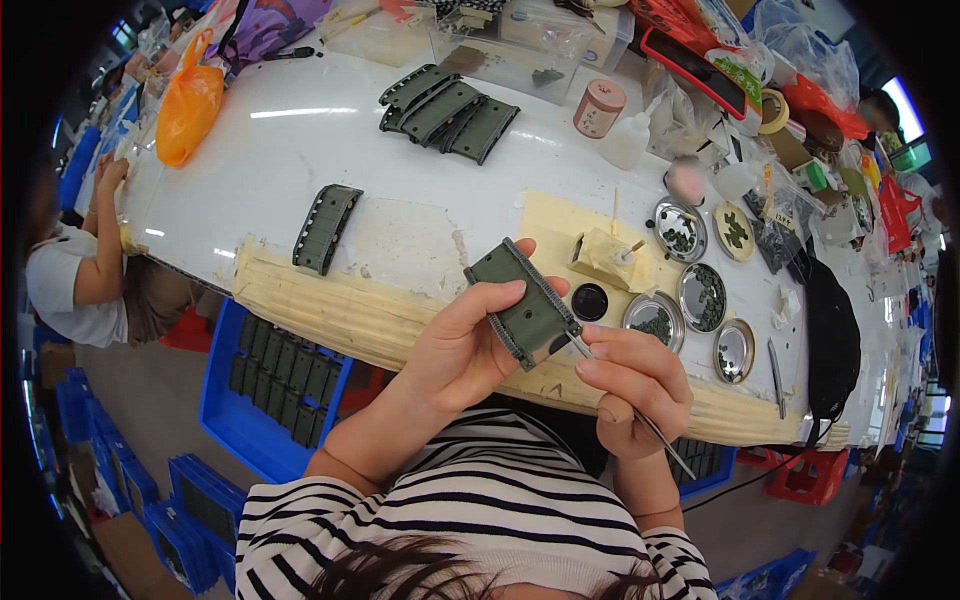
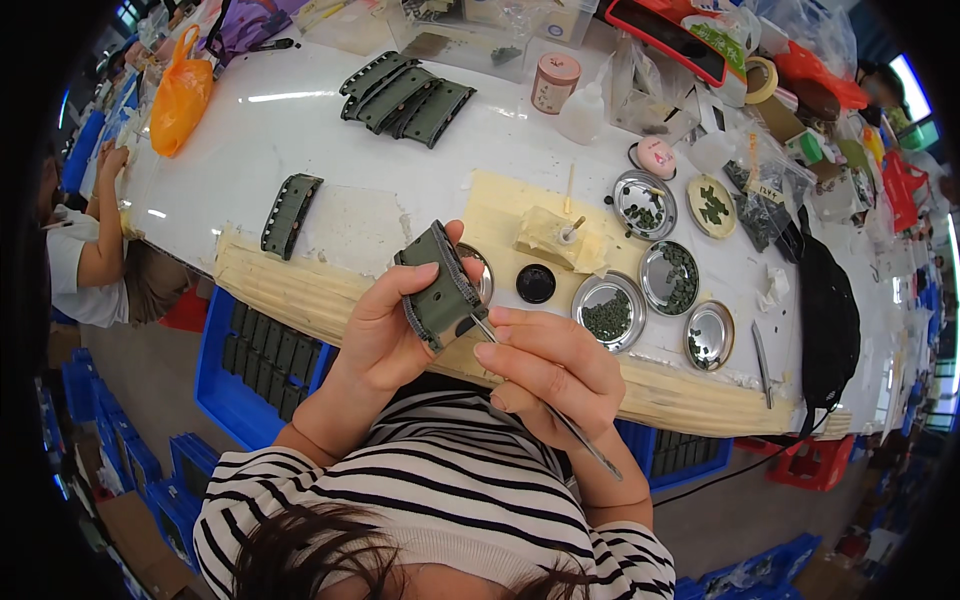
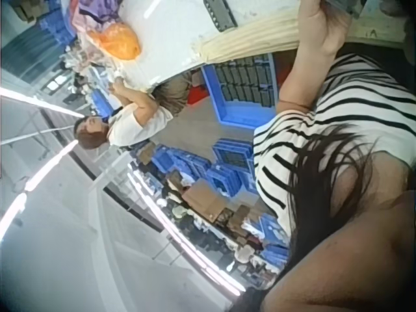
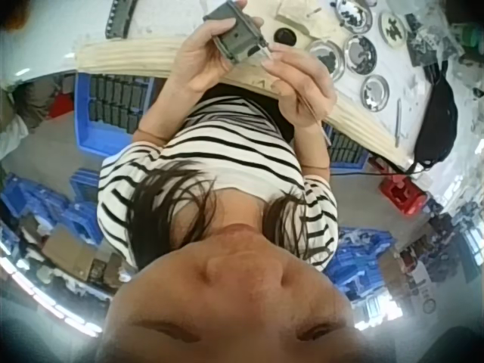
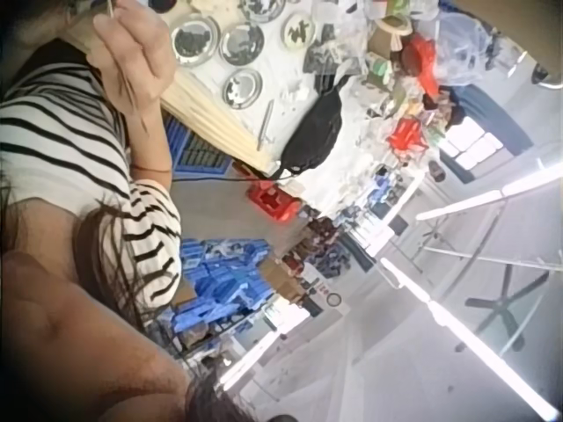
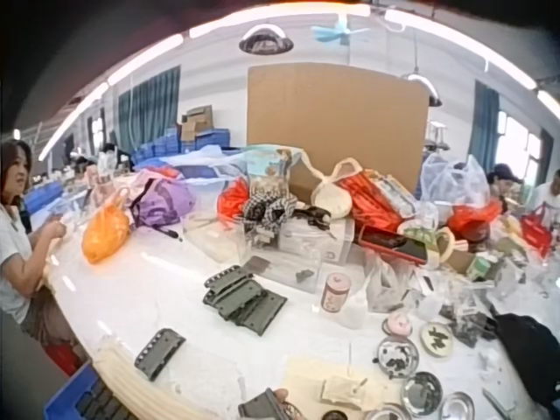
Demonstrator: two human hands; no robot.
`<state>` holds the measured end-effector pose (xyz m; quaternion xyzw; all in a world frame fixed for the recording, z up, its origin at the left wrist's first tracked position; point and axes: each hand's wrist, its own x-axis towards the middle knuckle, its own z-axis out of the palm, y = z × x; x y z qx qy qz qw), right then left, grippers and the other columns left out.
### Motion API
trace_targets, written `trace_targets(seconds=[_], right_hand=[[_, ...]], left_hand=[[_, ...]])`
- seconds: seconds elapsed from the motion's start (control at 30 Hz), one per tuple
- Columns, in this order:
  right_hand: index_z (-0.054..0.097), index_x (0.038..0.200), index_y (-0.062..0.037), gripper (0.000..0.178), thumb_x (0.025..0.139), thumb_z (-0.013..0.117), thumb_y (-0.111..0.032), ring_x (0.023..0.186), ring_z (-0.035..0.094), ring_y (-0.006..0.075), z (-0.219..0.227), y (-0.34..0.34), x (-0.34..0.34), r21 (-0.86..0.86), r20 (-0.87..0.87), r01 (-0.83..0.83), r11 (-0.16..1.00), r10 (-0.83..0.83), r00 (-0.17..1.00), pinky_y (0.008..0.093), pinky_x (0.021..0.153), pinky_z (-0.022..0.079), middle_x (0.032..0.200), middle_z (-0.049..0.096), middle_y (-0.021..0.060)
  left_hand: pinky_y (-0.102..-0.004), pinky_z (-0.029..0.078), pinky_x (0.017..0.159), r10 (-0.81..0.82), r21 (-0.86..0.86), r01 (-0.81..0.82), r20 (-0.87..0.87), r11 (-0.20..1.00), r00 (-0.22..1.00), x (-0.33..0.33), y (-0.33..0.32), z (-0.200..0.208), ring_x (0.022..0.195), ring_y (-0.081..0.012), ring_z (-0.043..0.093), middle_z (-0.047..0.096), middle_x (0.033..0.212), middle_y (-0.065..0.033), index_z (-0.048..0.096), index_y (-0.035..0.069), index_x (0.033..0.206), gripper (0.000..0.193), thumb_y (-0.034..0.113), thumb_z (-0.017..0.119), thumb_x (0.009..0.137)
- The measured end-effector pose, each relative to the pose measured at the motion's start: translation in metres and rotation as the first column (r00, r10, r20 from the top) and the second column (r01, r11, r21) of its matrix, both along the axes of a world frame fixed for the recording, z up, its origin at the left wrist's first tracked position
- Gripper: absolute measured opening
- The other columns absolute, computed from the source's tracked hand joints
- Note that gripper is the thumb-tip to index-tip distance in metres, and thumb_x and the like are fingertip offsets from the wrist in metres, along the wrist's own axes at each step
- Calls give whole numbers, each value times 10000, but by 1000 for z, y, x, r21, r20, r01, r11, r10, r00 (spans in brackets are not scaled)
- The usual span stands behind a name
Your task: Assembling small plastic components into a toy tank chassis using a precision tool.
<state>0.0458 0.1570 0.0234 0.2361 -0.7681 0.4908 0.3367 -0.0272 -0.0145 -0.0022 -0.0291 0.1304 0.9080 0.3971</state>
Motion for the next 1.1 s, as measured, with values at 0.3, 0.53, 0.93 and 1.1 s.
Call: trace_targets(seconds=[0.3, 0.53, 0.93, 1.1], right_hand=[[685, 928, 5, 103, 851, 652, -56, 704, 563, 188, 1, 1, -14, -87, 438, 107, 990, -58, 897, 288, 612, 446, 809, 616, 96], [675, 902, 3, 77, 847, 665, -50, 623, 549, 177, -11, -13, -31, 144, 450, 109, 984, -163, 878, 264, 546, 430, 776, 598, 92], [684, 881, -8, 70, 837, 680, -63, 626, 569, 175, -12, -19, -34, 198, 449, 134, 971, -211, 868, 266, 552, 442, 766, 607, 79], [688, 891, -6, 75, 824, 679, -39, 668, 587, 202, -10, -18, -33, 151, 446, 115, 982, -172, 878, 287, 594, 463, 786, 622, 84]], left_hand=[[-411, 522, 910, 355, -258, -406, -221, 877, 908, -18, -21, 18, 1091, -281, 601, 581, 1174, -206, 383, 69, 1328, 414, 83, 516, 935], [-413, 525, 936, 333, -357, -415, -271, 837, 903, -21, -32, 12, 1126, -307, 591, 593, 1153, -187, 406, 24, 1306, 385, 58, 529, 943], [-371, 580, 835, 326, -371, -570, -544, 734, 773, -14, -30, 16, 1034, -268, 641, 546, 1228, -183, 321, 51, 1420, 487, 49, 492, 964], [-370, 582, 832, 200, -421, -519, -600, 744, 774, -15, -33, 7, 997, -259, 655, 526, 1253, -178, 501, 3, 1161, 211, 133, 470, 998]])
